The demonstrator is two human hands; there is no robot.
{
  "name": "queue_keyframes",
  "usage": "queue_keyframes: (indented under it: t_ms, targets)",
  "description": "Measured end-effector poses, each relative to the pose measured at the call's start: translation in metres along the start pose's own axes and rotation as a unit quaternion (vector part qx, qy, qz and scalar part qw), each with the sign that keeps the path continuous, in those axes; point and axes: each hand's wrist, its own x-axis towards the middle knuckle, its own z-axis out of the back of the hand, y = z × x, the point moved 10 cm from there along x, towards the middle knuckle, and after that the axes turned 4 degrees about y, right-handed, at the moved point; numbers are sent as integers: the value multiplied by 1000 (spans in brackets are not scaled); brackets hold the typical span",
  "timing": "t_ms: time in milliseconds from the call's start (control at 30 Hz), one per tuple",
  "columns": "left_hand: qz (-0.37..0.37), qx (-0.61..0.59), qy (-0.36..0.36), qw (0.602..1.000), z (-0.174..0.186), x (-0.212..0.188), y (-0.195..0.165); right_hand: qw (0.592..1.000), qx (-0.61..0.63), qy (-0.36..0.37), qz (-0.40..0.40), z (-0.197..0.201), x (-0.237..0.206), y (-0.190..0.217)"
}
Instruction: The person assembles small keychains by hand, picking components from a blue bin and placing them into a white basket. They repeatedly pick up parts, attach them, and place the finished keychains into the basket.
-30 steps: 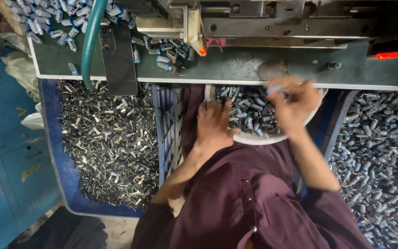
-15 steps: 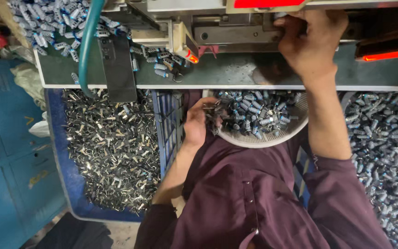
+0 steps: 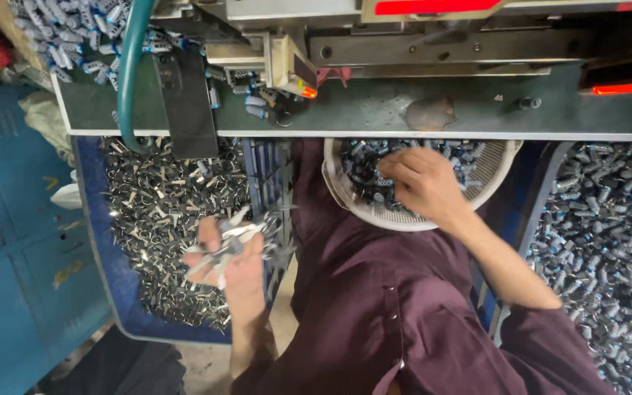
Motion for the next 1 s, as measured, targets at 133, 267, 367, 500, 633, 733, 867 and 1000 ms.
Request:
queue_keyframes:
  t_ms: [133,267,367,500,633,733,867,1000]
  targets:
    - [-38,17,223,974,-34,10,-48,995,-15,46,-85,-32,-23,-25]
    - [-84,-72,313,943,-19,26,-96,975,-111,190,-34,-63,-28,-17]
    - [-86,-167,208,960,20,37,-113,959,-130,251,-15,-72,-27,-13]
    - [-185,-22,141,972,33,25,-155,971,-99,217,-28,-52,-26,-17]
    - [-351,535,-76,765,17,-5,-226,966,-121,227,5,-47,-40,-11]
    - [-369,838,-168,366,-22,-12,-231,967,-149,204,20,-44,-44,-6]
    - [-234,879,-203,362,-13,13,-186,981,-118,150,21,-33,-43,0]
    - [-216,759,87,608,-36,33,-27,995,57,23,-75,-22,-45,-9]
